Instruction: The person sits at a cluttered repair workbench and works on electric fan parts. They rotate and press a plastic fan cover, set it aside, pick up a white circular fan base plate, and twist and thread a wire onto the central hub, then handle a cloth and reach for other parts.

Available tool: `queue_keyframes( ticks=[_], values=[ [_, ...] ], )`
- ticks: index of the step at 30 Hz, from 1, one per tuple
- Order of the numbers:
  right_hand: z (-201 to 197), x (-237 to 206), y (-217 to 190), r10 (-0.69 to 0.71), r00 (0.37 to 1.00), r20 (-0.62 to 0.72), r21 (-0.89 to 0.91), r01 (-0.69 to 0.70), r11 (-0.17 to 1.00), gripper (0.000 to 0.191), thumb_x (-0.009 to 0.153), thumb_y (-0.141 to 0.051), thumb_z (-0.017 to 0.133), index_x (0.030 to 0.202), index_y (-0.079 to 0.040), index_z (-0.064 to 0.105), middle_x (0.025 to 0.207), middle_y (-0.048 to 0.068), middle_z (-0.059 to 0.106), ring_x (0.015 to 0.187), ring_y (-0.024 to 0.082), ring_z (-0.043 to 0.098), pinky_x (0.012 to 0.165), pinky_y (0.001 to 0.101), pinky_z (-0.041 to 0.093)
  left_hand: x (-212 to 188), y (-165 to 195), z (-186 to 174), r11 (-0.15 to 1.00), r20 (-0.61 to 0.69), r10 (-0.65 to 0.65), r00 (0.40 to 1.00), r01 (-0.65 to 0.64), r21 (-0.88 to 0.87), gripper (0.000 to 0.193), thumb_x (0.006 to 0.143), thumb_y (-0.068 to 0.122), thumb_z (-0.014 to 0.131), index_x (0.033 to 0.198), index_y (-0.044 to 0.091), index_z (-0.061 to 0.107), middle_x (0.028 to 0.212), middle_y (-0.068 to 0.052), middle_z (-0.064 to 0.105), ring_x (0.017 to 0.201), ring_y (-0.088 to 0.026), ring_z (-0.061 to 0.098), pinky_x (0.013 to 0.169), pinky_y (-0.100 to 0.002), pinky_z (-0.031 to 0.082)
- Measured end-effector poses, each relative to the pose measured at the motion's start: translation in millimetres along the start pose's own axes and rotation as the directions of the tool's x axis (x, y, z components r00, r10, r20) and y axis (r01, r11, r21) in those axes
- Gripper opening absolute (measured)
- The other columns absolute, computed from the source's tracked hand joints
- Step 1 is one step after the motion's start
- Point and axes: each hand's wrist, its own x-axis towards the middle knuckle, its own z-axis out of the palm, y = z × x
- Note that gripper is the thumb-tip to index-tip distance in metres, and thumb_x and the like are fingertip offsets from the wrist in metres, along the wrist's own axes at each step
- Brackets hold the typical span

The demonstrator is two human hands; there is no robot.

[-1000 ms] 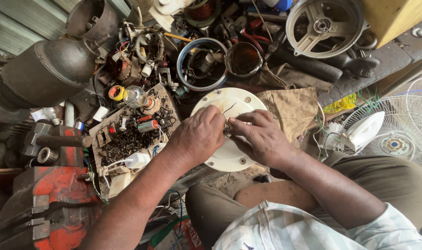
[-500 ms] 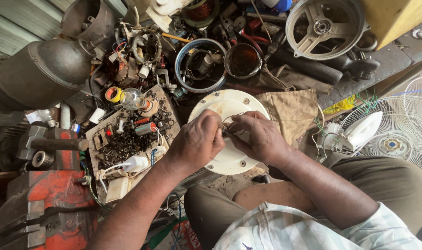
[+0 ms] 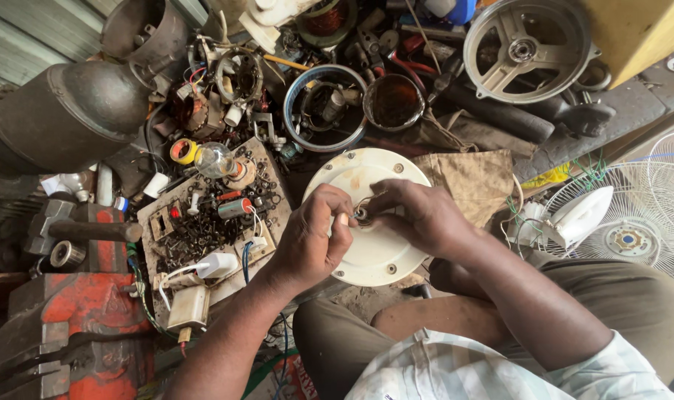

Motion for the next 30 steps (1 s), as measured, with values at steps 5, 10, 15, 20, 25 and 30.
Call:
queue_keyframes(
  ticks=[5, 10, 15, 20, 25, 30],
  values=[
    [-5.7, 3.9, 0.3, 0.046, 0.994, 0.101, 0.18, -0.064, 0.982, 0.053, 0.09, -0.009, 0.076, 0.136, -0.004, 0.051, 0.113, 0.01, 0.078, 0.101, 0.024, 0.08, 0.085, 0.036, 0.062, 0.0, 0.6, -1.3, 1.0, 0.008, 0.009, 1.0, -0.009, -0.017, 0.009, 0.105, 0.001, 0.05, 0.111, 0.003, 0.045, 0.104, -0.013, 0.059, 0.085, -0.022, 0.066, 0.079, -0.035, 0.057],
    [-12.9, 17.4, -7.4, 0.037, 0.984, 0.177, 0.132, -0.061, 0.989, 0.06, 0.088, -0.011, 0.078, 0.141, -0.005, 0.049, 0.113, 0.01, 0.078, 0.102, 0.027, 0.077, 0.084, 0.037, 0.061, 0.4, 1.7, -0.7, 0.999, -0.018, 0.037, 0.999, -0.038, -0.013, 0.008, 0.107, 0.004, 0.051, 0.113, 0.004, 0.045, 0.106, -0.013, 0.059, 0.093, -0.025, 0.066, 0.084, -0.037, 0.056],
    [-19.1, 26.8, -12.0, 0.102, 0.954, 0.281, 0.11, -0.138, 0.984, 0.062, 0.086, -0.015, 0.079, 0.139, -0.007, 0.048, 0.113, 0.008, 0.078, 0.095, 0.027, 0.079, 0.077, 0.0366, 0.061, -2.3, 0.9, 0.8, 0.999, -0.027, 0.024, 0.999, -0.025, -0.039, 0.008, 0.107, 0.004, 0.051, 0.113, 0.004, 0.046, 0.106, -0.013, 0.059, 0.097, -0.025, 0.066, 0.087, -0.037, 0.056],
    [-12.1, 23.9, -7.3, 0.042, 0.975, 0.218, 0.012, -0.046, 0.999, 0.061, 0.086, -0.018, 0.079, 0.138, -0.007, 0.049, 0.113, 0.009, 0.078, 0.098, 0.031, 0.075, 0.078, 0.0397, 0.059, -3.1, 2.1, 1.1, 0.999, -0.038, 0.027, 0.999, -0.028, -0.03, 0.012, 0.107, 0.004, 0.055, 0.117, 0.004, 0.049, 0.11, -0.012, 0.061, 0.102, -0.026, 0.067, 0.089, -0.035, 0.057],
    [-4.9, 17.3, 4.9, -0.113, 0.982, 0.154, -0.088, 0.128, 0.988, 0.061, 0.087, -0.018, 0.08, 0.139, -0.007, 0.05, 0.108, 0.01, 0.077, 0.104, 0.035, 0.072, 0.087, 0.0452, 0.056, -6.8, 9.6, -2.8, 0.999, -0.028, -0.003, 1.0, 0.002, -0.04, 0.026, 0.099, 0.006, 0.064, 0.123, 0.005, 0.053, 0.116, -0.013, 0.061, 0.097, -0.023, 0.068, 0.089, -0.034, 0.058],
    [-2.3, 15.4, 11.0, -0.195, 0.972, 0.134, -0.067, 0.205, 0.976, 0.06, 0.088, -0.017, 0.079, 0.139, -0.006, 0.049, 0.108, 0.009, 0.077, 0.105, 0.034, 0.072, 0.091, 0.0459, 0.054, -6.6, 10.3, -2.8, 0.982, -0.047, 0.031, 0.998, -0.021, 0.186, 0.025, 0.092, 0.006, 0.074, 0.116, 0.007, 0.065, 0.115, -0.01, 0.064, 0.102, -0.027, 0.071, 0.087, -0.037, 0.06]
  ],
)
